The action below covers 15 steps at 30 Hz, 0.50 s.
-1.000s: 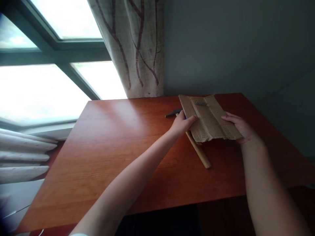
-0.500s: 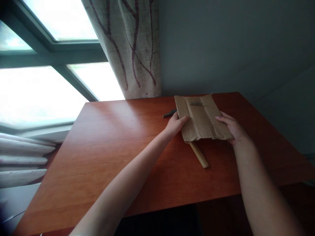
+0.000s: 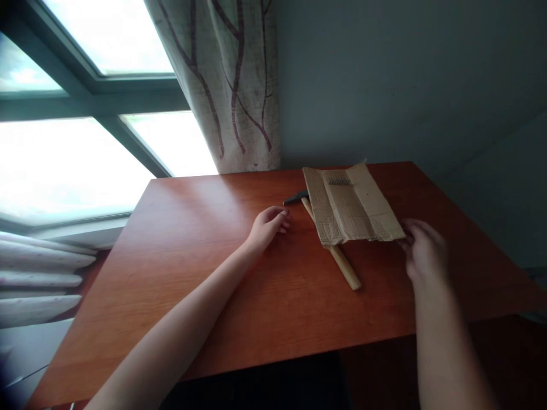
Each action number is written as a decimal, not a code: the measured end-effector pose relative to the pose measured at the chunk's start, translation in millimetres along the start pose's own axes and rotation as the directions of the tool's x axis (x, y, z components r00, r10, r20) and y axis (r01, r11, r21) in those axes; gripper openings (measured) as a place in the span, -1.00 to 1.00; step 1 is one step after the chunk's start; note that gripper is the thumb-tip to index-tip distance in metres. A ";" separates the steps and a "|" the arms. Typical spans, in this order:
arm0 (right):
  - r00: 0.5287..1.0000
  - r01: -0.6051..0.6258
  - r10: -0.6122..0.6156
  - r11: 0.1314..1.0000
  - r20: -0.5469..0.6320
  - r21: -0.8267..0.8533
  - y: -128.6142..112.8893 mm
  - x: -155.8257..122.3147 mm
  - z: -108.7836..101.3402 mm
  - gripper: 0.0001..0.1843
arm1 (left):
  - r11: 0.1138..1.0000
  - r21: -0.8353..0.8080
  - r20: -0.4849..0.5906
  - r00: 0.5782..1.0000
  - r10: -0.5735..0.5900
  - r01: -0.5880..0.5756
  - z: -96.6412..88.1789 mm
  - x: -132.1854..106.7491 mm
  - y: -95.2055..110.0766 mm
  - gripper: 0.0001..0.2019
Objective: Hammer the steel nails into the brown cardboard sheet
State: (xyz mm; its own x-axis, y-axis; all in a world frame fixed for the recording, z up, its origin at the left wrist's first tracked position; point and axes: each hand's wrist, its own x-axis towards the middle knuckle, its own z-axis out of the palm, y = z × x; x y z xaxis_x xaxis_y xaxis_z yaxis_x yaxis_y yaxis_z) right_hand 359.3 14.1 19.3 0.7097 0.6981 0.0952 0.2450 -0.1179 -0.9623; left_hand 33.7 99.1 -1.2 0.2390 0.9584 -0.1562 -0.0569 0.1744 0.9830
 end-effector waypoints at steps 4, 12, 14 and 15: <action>0.990 0.006 -0.003 1.000 -0.138 0.021 20.7 -82.7 1.0 -0.89 | 0.989 0.104 0.004 0.995 0.102 -0.102 -53.1 -26.6 -3.1 -0.76; 0.811 0.579 -0.425 0.682 0.402 -0.447 -7.4 -130.7 51.5 -0.83 | 0.940 0.298 -0.020 0.984 0.179 -0.165 -84.4 -58.2 0.3 -0.78; 0.783 0.622 -0.430 0.532 0.449 -0.575 -3.6 -122.0 62.7 -0.79 | 0.863 0.450 0.051 0.972 0.230 -0.227 -83.3 -58.4 2.2 -0.84; 0.773 0.634 -0.436 0.492 0.461 -0.597 -0.3 -120.3 65.8 -0.79 | 0.815 0.516 0.097 0.964 0.249 -0.263 -82.8 -58.3 3.2 -0.85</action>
State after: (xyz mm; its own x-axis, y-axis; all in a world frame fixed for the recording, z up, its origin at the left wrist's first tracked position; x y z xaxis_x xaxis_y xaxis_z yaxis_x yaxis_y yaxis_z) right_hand 230.4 -23.3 -8.6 0.1373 0.9165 0.3758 0.9645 -0.0373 -0.2615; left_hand -60.7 62.5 3.1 0.3105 0.9449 0.1038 0.3911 -0.2265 0.8920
